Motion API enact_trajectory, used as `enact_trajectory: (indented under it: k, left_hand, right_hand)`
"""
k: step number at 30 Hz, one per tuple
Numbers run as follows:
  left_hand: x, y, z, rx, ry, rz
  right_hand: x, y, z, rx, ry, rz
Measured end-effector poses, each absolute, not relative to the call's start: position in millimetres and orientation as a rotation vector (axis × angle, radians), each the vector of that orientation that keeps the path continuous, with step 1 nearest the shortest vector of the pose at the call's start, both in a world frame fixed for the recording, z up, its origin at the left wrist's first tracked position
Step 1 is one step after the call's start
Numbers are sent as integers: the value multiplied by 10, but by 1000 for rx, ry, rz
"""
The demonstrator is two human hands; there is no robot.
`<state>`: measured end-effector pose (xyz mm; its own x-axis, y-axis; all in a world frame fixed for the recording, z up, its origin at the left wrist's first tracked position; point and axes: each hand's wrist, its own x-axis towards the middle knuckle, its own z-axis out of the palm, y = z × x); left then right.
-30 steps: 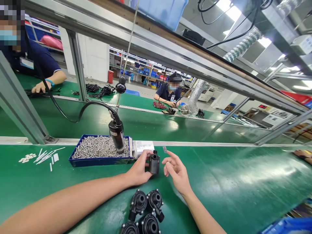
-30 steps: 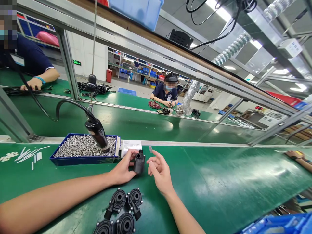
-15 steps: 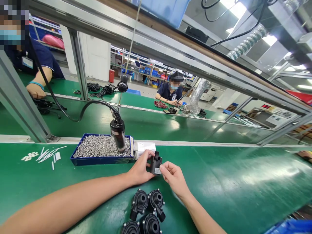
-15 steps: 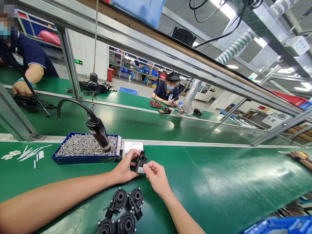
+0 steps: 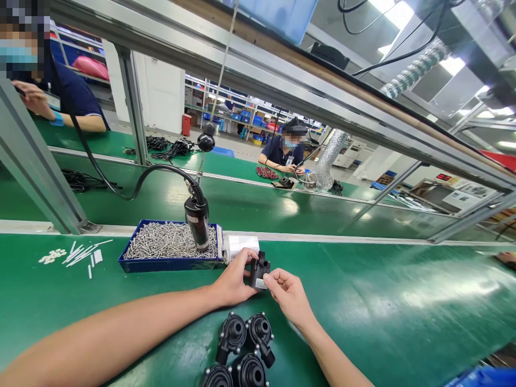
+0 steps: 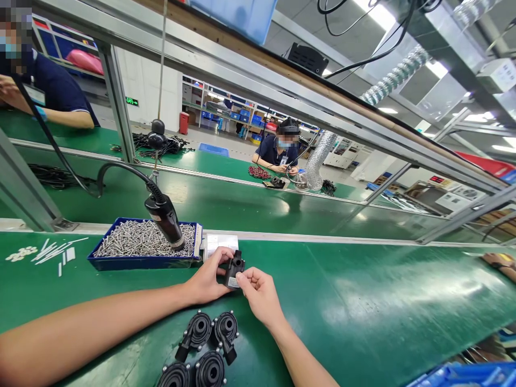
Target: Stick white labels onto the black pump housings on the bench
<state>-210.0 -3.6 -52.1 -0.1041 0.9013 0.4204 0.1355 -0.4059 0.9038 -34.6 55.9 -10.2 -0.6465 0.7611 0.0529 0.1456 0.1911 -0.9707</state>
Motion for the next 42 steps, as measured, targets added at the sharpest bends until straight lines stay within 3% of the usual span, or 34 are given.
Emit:
enact_trajectory:
  k: [28,42]
  left_hand:
    - [-2096,-28,-531,1531,1171,1577]
    - [-2095,-57,-501,1523,1096,1589]
  right_hand:
    - [-324,549,-138,-833,-1993,1246]
    - [-208,478,-73,-582,-2194,657]
